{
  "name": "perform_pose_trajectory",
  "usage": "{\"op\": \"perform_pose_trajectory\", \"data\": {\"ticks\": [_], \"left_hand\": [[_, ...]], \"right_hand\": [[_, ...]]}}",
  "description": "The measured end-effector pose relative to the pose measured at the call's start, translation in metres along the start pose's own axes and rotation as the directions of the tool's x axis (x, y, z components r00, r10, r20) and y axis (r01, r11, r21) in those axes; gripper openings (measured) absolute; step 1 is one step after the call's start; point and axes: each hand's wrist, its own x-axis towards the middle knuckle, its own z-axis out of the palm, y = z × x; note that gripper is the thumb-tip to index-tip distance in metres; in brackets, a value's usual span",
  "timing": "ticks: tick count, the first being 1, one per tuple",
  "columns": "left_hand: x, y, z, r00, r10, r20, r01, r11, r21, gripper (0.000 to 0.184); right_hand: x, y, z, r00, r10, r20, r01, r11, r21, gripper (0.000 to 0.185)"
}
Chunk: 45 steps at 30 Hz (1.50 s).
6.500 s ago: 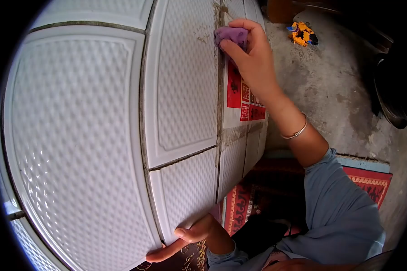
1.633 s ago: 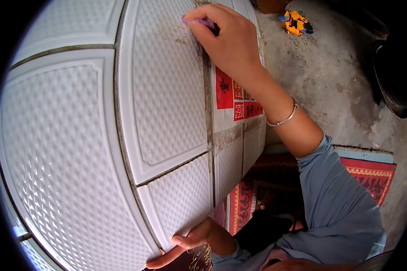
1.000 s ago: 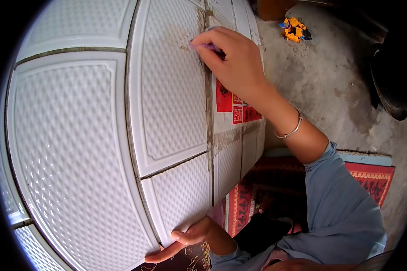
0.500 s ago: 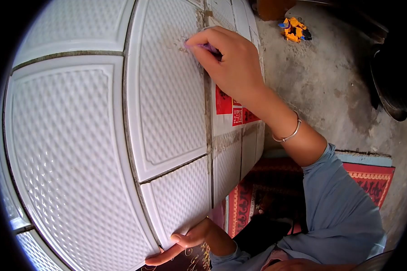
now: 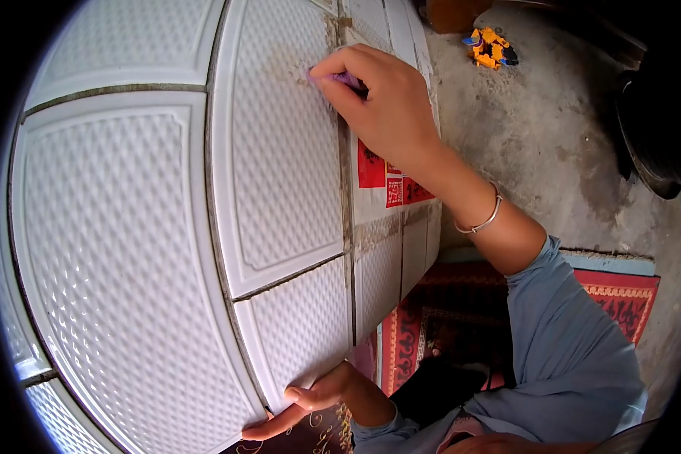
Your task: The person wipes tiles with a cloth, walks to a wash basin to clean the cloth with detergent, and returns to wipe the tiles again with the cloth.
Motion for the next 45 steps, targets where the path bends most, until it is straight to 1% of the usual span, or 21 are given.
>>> {"op": "perform_pose_trajectory", "data": {"ticks": [3, 5, 6, 8, 11, 12, 14, 17, 18, 20, 22, 24, 26, 29, 33, 35, 38, 41, 42, 44, 45], "left_hand": [[0.001, 0.001, 0.0, 1.0, 0.017, -0.008, -0.016, 0.996, 0.091, 0.084], [0.0, 0.002, 0.003, 0.999, -0.012, -0.034, 0.013, 0.999, 0.031, 0.084], [0.001, 0.001, 0.001, 1.0, -0.006, -0.029, 0.007, 0.999, 0.035, 0.084], [0.002, 0.0, -0.002, 0.999, 0.044, -0.009, -0.042, 0.991, 0.127, 0.083], [0.0, 0.006, 0.004, 0.999, 0.035, -0.033, -0.032, 0.996, 0.088, 0.082], [-0.001, 0.008, 0.007, 0.999, 0.028, -0.042, -0.025, 0.997, 0.074, 0.082], [-0.001, 0.011, 0.012, 0.998, 0.013, -0.056, -0.01, 0.999, 0.053, 0.082], [-0.002, 0.014, 0.016, 0.998, 0.001, -0.068, 0.002, 0.999, 0.044, 0.082], [-0.003, 0.015, 0.019, 0.998, 0.0, -0.07, 0.003, 0.999, 0.043, 0.082], [-0.003, 0.017, 0.023, 0.997, 0.006, -0.077, -0.003, 0.999, 0.042, 0.082], [-0.003, 0.019, 0.026, 0.997, 0.015, -0.08, -0.012, 0.999, 0.045, 0.081], [-0.003, 0.021, 0.027, 0.996, 0.015, -0.085, -0.011, 0.999, 0.041, 0.081], [-0.001, 0.019, 0.023, 0.997, 0.005, -0.08, -0.002, 0.999, 0.041, 0.082], [-0.001, 0.016, 0.021, 0.997, -0.003, -0.076, 0.006, 0.999, 0.037, 0.082], [-0.001, 0.013, 0.017, 0.998, -0.009, -0.069, 0.011, 0.999, 0.034, 0.082], [-0.001, 0.011, 0.017, 0.998, -0.002, -0.061, 0.005, 0.999, 0.04, 0.082], [-0.002, 0.012, 0.016, 0.998, 0.006, -0.058, -0.003, 0.999, 0.043, 0.083], [0.0, 0.015, 0.015, 0.998, -0.005, -0.067, 0.007, 0.999, 0.035, 0.083], [0.0, 0.016, 0.016, 0.998, -0.004, -0.068, 0.007, 0.999, 0.034, 0.083], [0.001, 0.017, 0.015, 0.998, -0.009, -0.069, 0.011, 0.999, 0.035, 0.083], [0.0, 0.016, 0.013, 0.998, -0.012, -0.068, 0.015, 0.999, 0.033, 0.083]], "right_hand": [[0.006, 0.001, 0.002, 0.999, 0.032, 0.018, -0.032, 0.999, -0.01, 0.007], [0.013, 0.006, 0.011, 0.993, -0.028, -0.118, 0.027, 1.0, -0.006, 0.004], [0.013, 0.003, 0.01, 0.993, -0.02, -0.12, 0.02, 1.0, -0.003, 0.004], [0.015, -0.004, 0.006, 0.996, 0.041, -0.077, -0.046, 0.997, -0.063, 0.007], [0.007, 0.001, 0.007, 0.998, 0.014, -0.053, -0.013, 1.0, 0.018, 0.003], [0.003, -0.001, 0.004, 0.998, 0.01, -0.054, -0.009, 1.0, 0.017, 0.003], [-0.006, -0.004, -0.001, 0.997, -0.078, -0.004, 0.078, 0.997, 0.007, 0.003], [-0.003, -0.002, -0.004, 0.998, -0.054, 0.041, 0.056, 0.998, -0.041, 0.006], [0.001, -0.001, -0.001, 0.998, -0.052, 0.044, 0.054, 0.998, -0.039, 0.006], [0.008, 0.003, 0.009, 0.996, -0.054, -0.071, 0.048, 0.994, -0.094, 0.006], [0.011, -0.003, 0.009, 0.997, -0.009, -0.077, 0.004, 0.998, -0.067, 0.007], [0.012, -0.007, 0.007, 0.997, 0.018, -0.077, -0.022, 0.999, -0.044, 0.007], [0.005, -0.006, 0.003, 0.998, 0.053, -0.017, -0.053, 0.999, -0.009, 0.003], [-0.008, -0.005, -0.003, 0.999, -0.032, 0.02, 0.032, 0.999, 0.028, 0.005], [-0.001, -0.005, 0.0, 0.999, -0.043, 0.029, 0.043, 0.999, 0.006, 0.006], [0.003, -0.004, 0.006, 0.999, -0.009, -0.047, 0.009, 1.0, -0.004, 0.005], [0.005, -0.003, 0.009, 0.997, 0.049, -0.065, -0.048, 0.999, 0.021, 0.009], [-0.004, -0.01, 0.001, 0.996, 0.09, 0.006, -0.091, 0.995, 0.045, 0.005], [-0.008, -0.009, 0.0, 0.996, 0.086, 0.006, -0.086, 0.995, 0.042, 0.005], [-0.012, -0.008, -0.005, 0.999, -0.04, 0.028, 0.039, 0.998, 0.049, 0.005], [-0.012, -0.008, -0.005, 0.999, -0.041, 0.029, 0.04, 0.998, 0.045, 0.005]]}}
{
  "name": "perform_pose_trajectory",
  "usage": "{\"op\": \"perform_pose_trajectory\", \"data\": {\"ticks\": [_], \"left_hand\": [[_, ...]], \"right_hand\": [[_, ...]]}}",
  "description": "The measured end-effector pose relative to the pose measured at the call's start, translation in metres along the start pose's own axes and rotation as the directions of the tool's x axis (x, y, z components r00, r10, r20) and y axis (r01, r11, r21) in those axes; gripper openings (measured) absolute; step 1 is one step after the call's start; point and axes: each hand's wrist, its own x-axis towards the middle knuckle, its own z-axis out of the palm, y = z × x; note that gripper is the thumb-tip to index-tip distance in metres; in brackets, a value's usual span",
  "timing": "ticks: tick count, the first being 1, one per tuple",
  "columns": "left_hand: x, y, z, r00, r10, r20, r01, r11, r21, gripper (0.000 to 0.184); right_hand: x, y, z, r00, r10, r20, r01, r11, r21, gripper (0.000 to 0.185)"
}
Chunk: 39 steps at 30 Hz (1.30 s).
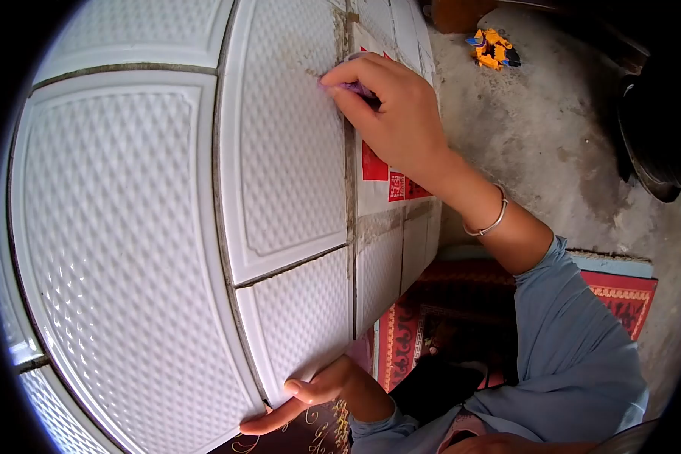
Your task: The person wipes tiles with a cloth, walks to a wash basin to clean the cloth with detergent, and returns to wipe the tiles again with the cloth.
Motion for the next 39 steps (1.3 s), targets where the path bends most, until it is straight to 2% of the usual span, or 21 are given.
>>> {"op": "perform_pose_trajectory", "data": {"ticks": [2, 5, 9, 14, 18, 20, 22, 23, 25, 26, 30, 32, 34, 39], "left_hand": [[0.001, -0.008, -0.005, 1.0, 0.003, 0.02, -0.003, 1.0, 0.002, 0.083], [0.0, -0.019, -0.011, 0.998, 0.014, 0.058, -0.015, 1.0, 0.013, 0.083], [-0.001, -0.014, -0.015, 0.995, 0.03, 0.098, -0.032, 0.999, 0.027, 0.083], [0.0, -0.015, -0.006, 0.999, 0.02, 0.048, -0.019, 1.0, -0.015, 0.083], [-0.001, -0.023, -0.009, 0.995, 0.074, 0.065, -0.075, 0.997, 0.009, 0.081], [0.0, -0.03, -0.013, 0.984, 0.147, 0.099, -0.154, 0.986, 0.059, 0.08], [0.001, -0.04, -0.022, 0.941, 0.293, 0.169, -0.319, 0.934, 0.158, 0.078], [0.003, -0.047, -0.028, 0.884, 0.404, 0.235, -0.454, 0.864, 0.22, 0.077], [0.008, -0.058, -0.04, 0.703, 0.593, 0.393, -0.706, 0.652, 0.278, 0.075], [0.009, -0.062, -0.044, 0.636, 0.632, 0.443, -0.768, 0.574, 0.283, 0.074], [0.005, -0.045, -0.03, 0.809, 0.498, 0.312, -0.581, 0.758, 0.296, 0.076], [0.002, -0.038, -0.024, 0.854, 0.446, 0.268, -0.511, 0.813, 0.278, 0.077], [0.002, -0.038, -0.024, 0.86, 0.44, 0.259, -0.503, 0.82, 0.274, 0.078], [0.006, -0.037, -0.028, 0.791, 0.509, 0.34, -0.609, 0.714, 0.346, 0.081]], "right_hand": [[0.001, 0.001, 0.005, 0.999, -0.033, -0.04, 0.034, 0.999, 0.007, 0.004], [0.013, 0.002, 0.011, 0.997, -0.017, -0.079, 0.012, 0.997, -0.071, 0.004], [0.013, 0.007, 0.015, 0.994, -0.01, -0.11, 0.001, 0.996, -0.086, 0.007], [-0.001, -0.006, 0.003, 1.0, 0.021, 0.011, -0.021, 1.0, 0.013, 0.003], [0.006, 0.002, 0.009, 1.0, -0.007, -0.014, 0.006, 1.0, -0.023, 0.003], [0.011, 0.003, 0.012, 0.998, 0.019, -0.067, -0.027, 0.992, -0.12, 0.007], [0.01, 0.0, 0.01, 0.998, 0.026, -0.059, -0.034, 0.992, -0.124, 0.007], [0.011, 0.0, 0.009, 0.998, 0.031, -0.048, -0.037, 0.99, -0.133, 0.007], [0.006, -0.008, 0.006, 0.999, 0.017, -0.028, -0.02, 0.995, -0.1, 0.005], [0.005, -0.009, 0.005, 1.0, 0.007, -0.004, -0.007, 0.998, -0.066, 0.004], [0.011, -0.001, 0.006, 1.0, 0.02, 0.016, -0.018, 0.996, -0.09, 0.004], [0.011, 0.004, 0.01, 0.996, -0.01, -0.087, 0.003, 0.997, -0.082, 0.004], [0.006, -0.005, 0.007, 0.999, -0.004, -0.052, 0.0, 0.997, -0.077, 0.004], [0.008, -0.007, 0.002, 1.0, 0.001, 0.003, -0.001, 0.999, -0.038, 0.004]]}}
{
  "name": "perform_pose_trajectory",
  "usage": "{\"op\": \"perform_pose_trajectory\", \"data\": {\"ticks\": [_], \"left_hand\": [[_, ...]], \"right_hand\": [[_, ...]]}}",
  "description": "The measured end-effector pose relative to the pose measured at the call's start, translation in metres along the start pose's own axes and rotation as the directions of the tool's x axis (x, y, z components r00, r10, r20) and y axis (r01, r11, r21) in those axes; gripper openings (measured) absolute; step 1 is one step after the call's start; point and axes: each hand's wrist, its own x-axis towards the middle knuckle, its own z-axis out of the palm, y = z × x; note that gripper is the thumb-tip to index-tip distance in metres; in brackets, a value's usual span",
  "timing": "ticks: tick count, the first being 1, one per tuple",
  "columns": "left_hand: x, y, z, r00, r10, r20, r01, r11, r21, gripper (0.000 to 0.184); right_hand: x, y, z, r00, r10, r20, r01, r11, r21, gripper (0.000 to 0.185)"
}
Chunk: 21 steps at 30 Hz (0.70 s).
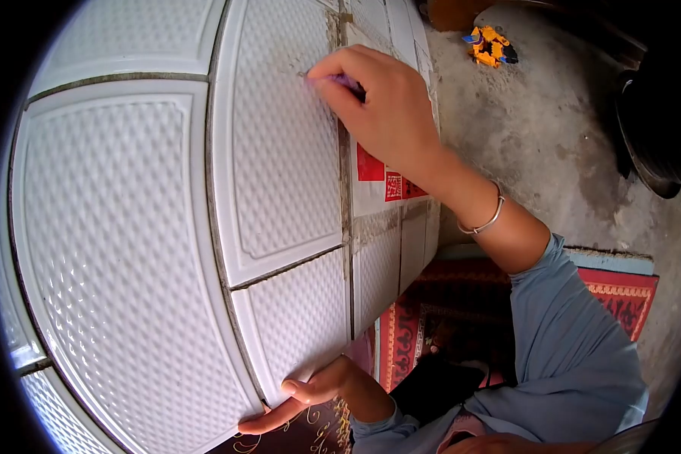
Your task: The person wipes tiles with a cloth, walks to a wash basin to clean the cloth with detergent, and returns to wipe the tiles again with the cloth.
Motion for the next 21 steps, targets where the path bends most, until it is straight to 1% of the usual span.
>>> {"op": "perform_pose_trajectory", "data": {"ticks": [2, 3, 4, 5, 6, 8, 11, 12, 14, 15, 16, 18, 19, 20, 21], "left_hand": [[0.006, 0.011, -0.001, 0.999, 0.015, 0.034, -0.017, 0.998, 0.064, 0.082], [0.013, 0.023, 0.0, 0.999, 0.016, 0.031, -0.019, 0.998, 0.067, 0.082], [0.023, 0.041, 0.005, 0.948, -0.311, -0.072, 0.292, 0.935, -0.2, 0.082], [0.028, 0.05, 0.008, 0.784, -0.616, -0.078, 0.516, 0.716, -0.471, 0.083], [0.025, 0.044, 0.007, 0.783, -0.617, -0.078, 0.516, 0.714, -0.473, 0.083], [0.018, 0.031, 0.003, 0.76, -0.648, -0.034, 0.535, 0.655, -0.533, 0.084], [0.011, 0.024, 0.0, 0.761, -0.648, -0.025, 0.533, 0.647, -0.545, 0.084], [0.011, 0.024, 0.001, 0.762, -0.647, -0.022, 0.53, 0.644, -0.552, 0.084], [0.011, 0.025, 0.005, 0.765, -0.644, -0.012, 0.528, 0.637, -0.562, 0.084], [0.012, 0.026, 0.006, 0.765, -0.644, -0.007, 0.53, 0.636, -0.562, 0.084], [0.014, 0.026, 0.007, 0.777, -0.629, -0.02, 0.52, 0.66, -0.541, 0.084], [0.013, 0.024, 0.006, 0.789, -0.614, -0.032, 0.513, 0.685, -0.518, 0.084], [0.011, 0.022, 0.005, 0.8, -0.6, -0.028, 0.512, 0.705, -0.491, 0.084], [0.01, 0.021, 0.004, 0.811, -0.585, -0.025, 0.509, 0.725, -0.464, 0.084], [0.011, 0.02, 0.003, 0.811, -0.584, -0.029, 0.507, 0.727, -0.464, 0.084]], "right_hand": [[0.003, 0.006, 0.004, 0.996, -0.002, -0.085, 0.0, 1.0, -0.023, 0.004], [0.001, 0.003, 0.004, 0.996, -0.002, -0.087, 0.001, 1.0, -0.018, 0.004], [-0.001, 0.001, 0.003, 0.998, 0.023, -0.057, -0.024, 1.0, -0.011, 0.004], [-0.002, -0.002, 0.002, 0.998, 0.048, -0.027, -0.048, 0.999, -0.005, 0.005], [-0.004, -0.006, 0.001, 0.999, 0.047, -0.028, -0.047, 0.999, -0.007, 0.005], [-0.007, -0.013, -0.003, 0.999, -0.029, 0.032, 0.026, 0.998, 0.065, 0.005], [-0.018, -0.02, -0.006, 0.996, -0.057, 0.069, 0.051, 0.995, 0.083, 0.005], [-0.025, -0.026, -0.005, 0.996, -0.057, 0.066, 0.052, 0.995, 0.08, 0.005], [-0.037, -0.035, -0.001, 0.997, -0.069, 0.038, 0.063, 0.986, 0.151, 0.007], [-0.036, -0.03, 0.0, 0.992, -0.121, 0.036, 0.113, 0.98, 0.161, 0.008], [-0.033, -0.023, 0.001, 0.992, -0.119, 0.039, 0.111, 0.981, 0.159, 0.008], [-0.022, -0.002, 0.005, 0.985, -0.171, -0.005, 0.171, 0.985, -0.018, 0.008], [-0.015, 0.012, 0.008, 0.987, -0.149, -0.059, 0.146, 0.988, -0.045, 0.009], [-0.011, 0.024, 0.01, 0.987, -0.15, -0.06, 0.147, 0.988, -0.042, 0.009], [-0.006, 0.031, 0.01, 0.99, -0.11, -0.083, 0.105, 0.993, -0.061, 0.011]]}}
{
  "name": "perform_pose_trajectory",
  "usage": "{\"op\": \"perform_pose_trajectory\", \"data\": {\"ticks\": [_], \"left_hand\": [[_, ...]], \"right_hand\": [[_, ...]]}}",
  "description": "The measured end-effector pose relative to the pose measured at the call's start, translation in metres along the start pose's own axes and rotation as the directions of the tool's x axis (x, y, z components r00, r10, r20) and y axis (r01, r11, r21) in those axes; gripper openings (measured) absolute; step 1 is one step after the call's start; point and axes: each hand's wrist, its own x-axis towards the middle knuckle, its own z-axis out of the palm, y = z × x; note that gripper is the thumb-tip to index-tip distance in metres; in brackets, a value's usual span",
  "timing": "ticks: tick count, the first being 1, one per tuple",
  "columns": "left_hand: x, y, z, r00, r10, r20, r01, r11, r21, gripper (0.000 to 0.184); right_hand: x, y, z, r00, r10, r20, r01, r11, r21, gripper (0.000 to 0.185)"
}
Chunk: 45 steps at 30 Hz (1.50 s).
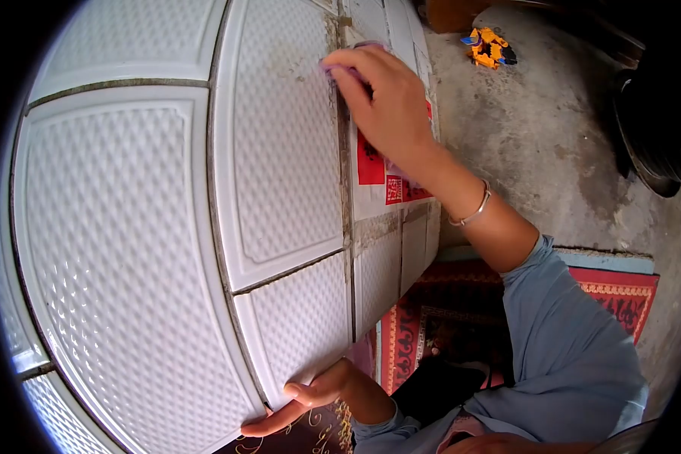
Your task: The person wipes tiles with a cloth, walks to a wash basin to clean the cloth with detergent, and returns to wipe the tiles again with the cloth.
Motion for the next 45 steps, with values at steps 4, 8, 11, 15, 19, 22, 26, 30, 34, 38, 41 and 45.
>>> {"op": "perform_pose_trajectory", "data": {"ticks": [4, 8, 11, 15, 19, 22, 26, 30, 34, 38, 41, 45], "left_hand": [[0.0, 0.0, 0.001, 1.0, 0.001, -0.026, 0.0, 0.999, 0.034, 0.084], [-0.002, -0.003, 0.005, 0.999, 0.015, 0.045, -0.007, 0.987, -0.162, 0.084], [-0.004, 0.02, 0.028, 0.998, -0.018, -0.052, 0.015, 0.998, -0.058, 0.084], [-0.001, -0.004, 0.007, 1.0, 0.019, -0.012, -0.019, 0.999, -0.048, 0.083], [-0.001, -0.006, 0.007, 1.0, 0.024, 0.004, -0.024, 0.996, -0.091, 0.083], [-0.003, 0.0, 0.009, 1.0, -0.012, -0.005, 0.012, 0.996, -0.092, 0.083], [-0.004, -0.001, 0.005, 0.999, -0.037, -0.025, 0.036, 0.999, -0.02, 0.083], [-0.003, -0.009, -0.006, 0.998, -0.037, 0.047, 0.039, 0.998, -0.045, 0.084], [-0.002, -0.005, -0.004, 0.999, -0.041, 0.031, 0.042, 0.999, -0.028, 0.084], [-0.001, -0.002, -0.001, 0.999, -0.008, -0.038, 0.008, 1.0, 0.003, 0.083], [0.0, 0.001, -0.002, 0.999, 0.011, -0.035, -0.009, 0.998, 0.06, 0.083], [-0.003, 0.003, 0.003, 0.996, -0.063, -0.059, 0.059, 0.996, -0.067, 0.083]], "right_hand": [[-0.012, -0.007, -0.005, 1.0, 0.001, 0.025, 0.0, 0.999, -0.041, 0.02], [-0.009, -0.018, -0.005, 0.997, -0.073, 0.038, 0.072, 0.997, 0.025, 0.026], [0.006, 0.004, 0.003, 0.993, -0.106, 0.049, 0.107, 0.994, -0.015, 0.028], [-0.004, -0.01, 0.004, 0.999, -0.023, 0.03, 0.023, 1.0, 0.002, 0.03], [-0.011, -0.023, -0.005, 0.996, 0.004, 0.089, -0.01, 0.998, 0.064, 0.033], [-0.001, -0.006, 0.0, 0.997, -0.009, 0.071, 0.007, 1.0, 0.017, 0.032], [-0.003, -0.003, 0.001, 0.998, 0.012, 0.066, -0.009, 0.999, -0.038, 0.03], [-0.015, -0.028, -0.011, 0.993, 0.06, 0.098, -0.062, 0.998, 0.022, 0.029], [-0.009, -0.013, -0.007, 0.996, 0.012, 0.086, -0.014, 1.0, 0.023, 0.03], [-0.005, -0.003, 0.0, 0.995, 0.082, 0.05, -0.083, 0.996, 0.017, 0.029], [-0.006, -0.01, -0.003, 0.996, 0.035, 0.082, -0.034, 0.999, -0.018, 0.029], [-0.01, -0.038, -0.01, 0.996, 0.019, 0.092, -0.022, 0.999, 0.032, 0.028]]}}
